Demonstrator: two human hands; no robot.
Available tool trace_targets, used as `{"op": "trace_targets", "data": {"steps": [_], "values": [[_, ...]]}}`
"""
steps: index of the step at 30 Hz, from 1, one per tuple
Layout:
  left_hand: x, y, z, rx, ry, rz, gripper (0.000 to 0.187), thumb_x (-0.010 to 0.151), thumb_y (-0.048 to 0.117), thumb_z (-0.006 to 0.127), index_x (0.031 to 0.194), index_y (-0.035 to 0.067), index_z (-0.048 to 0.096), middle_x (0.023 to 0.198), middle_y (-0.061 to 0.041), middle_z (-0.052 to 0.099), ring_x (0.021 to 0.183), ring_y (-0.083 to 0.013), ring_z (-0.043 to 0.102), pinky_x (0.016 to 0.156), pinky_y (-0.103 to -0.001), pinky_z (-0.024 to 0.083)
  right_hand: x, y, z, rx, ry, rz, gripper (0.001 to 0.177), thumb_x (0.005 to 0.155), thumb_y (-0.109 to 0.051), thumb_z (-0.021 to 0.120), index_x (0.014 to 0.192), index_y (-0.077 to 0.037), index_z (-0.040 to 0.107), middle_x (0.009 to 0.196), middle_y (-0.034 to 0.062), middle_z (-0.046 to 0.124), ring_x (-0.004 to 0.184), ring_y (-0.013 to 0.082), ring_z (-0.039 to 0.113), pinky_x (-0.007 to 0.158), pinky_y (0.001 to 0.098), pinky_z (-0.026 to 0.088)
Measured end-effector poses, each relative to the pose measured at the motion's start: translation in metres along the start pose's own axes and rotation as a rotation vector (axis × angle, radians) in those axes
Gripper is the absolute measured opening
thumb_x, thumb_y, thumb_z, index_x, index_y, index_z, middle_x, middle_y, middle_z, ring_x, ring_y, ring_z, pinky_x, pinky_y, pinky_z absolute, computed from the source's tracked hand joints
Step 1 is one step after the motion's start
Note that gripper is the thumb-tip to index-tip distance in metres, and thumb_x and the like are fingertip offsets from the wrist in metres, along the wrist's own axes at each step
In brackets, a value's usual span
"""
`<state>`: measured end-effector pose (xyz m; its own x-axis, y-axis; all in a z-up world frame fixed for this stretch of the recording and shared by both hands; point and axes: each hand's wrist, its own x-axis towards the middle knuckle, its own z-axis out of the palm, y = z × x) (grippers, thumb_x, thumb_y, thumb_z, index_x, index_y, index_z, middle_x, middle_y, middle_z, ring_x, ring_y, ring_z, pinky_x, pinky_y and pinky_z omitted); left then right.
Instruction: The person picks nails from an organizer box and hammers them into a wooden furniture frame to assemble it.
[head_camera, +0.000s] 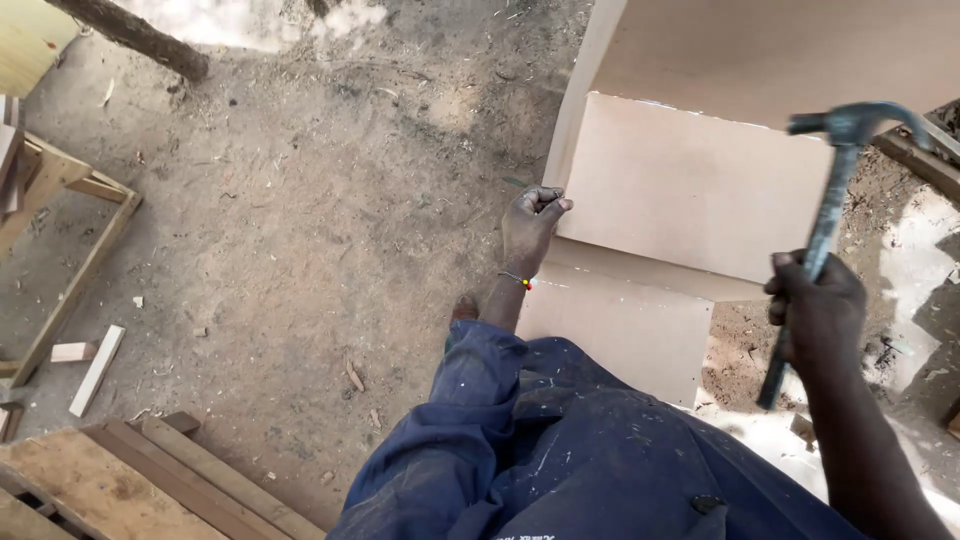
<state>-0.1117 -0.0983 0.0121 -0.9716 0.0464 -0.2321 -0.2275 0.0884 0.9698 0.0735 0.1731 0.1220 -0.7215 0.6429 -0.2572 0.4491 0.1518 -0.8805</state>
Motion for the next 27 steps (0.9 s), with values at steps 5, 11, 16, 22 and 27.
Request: {"op": "trace_targets", "data": {"steps": [5,11,16,22,27], "values": [[0.0,-0.002,0.006,-0.066,-0.035,0.0,0.02,0.082,0.03,0.074,0.085,0.011,0.078,0.103,-0.005,0.08,0.097,-0.0131,0.072,0.087,-0.028,0.054,-0.022,-0.014,0.014,0.114,-0.131,0.018,0.011,0.112,-0.016,0.059,0.103,-0.009,0.06,0.075,0.0032,0.054,0.055,0.0103,0.044,0.044,0.0232,0.038],[0.008,-0.052,0.009,-0.115,-0.214,0.158,0.029,0.092,0.032,0.068,0.106,0.009,0.077,0.11,-0.007,0.077,0.107,-0.0169,0.07,0.097,-0.033,0.055,-0.046,-0.037,0.019,0.07,-0.318,-0.104,0.036,0.11,-0.014,0.046,0.143,-0.008,0.056,0.073,0.0078,0.053,0.052,0.013,0.042,0.045,0.0261,0.033],[0.0,-0.056,0.009,-0.145,-0.186,0.152,0.014,0.093,0.021,0.072,0.1,0.015,0.083,0.102,-0.004,0.077,0.106,-0.0123,0.068,0.102,-0.031,0.049,-0.061,-0.037,0.028,-0.027,-0.279,-0.259,0.048,0.109,-0.005,0.049,0.156,-0.009,0.048,0.077,0.0227,0.062,0.052,0.0208,0.054,0.046,0.0315,0.046],[0.008,-0.071,0.014,-0.118,-0.187,0.156,0.014,0.095,0.017,0.069,0.099,0.013,0.082,0.107,-0.007,0.077,0.114,-0.0194,0.068,0.106,-0.035,0.046,-0.063,-0.024,0.034,-0.136,-0.312,-0.316,0.048,0.104,-0.009,0.057,0.152,-0.016,0.055,0.077,0.0184,0.068,0.054,0.0234,0.06,0.053,0.0371,0.05],[0.003,-0.072,0.015,-0.118,-0.173,0.153,0.013,0.095,0.016,0.07,0.1,0.013,0.082,0.111,-0.006,0.076,0.118,-0.0197,0.066,0.108,-0.035,0.045,-0.066,-0.014,0.04,-0.204,-0.341,-0.283,0.047,0.102,-0.013,0.06,0.149,-0.021,0.06,0.076,0.0147,0.069,0.057,0.0245,0.064,0.056,0.0387,0.053]]}}
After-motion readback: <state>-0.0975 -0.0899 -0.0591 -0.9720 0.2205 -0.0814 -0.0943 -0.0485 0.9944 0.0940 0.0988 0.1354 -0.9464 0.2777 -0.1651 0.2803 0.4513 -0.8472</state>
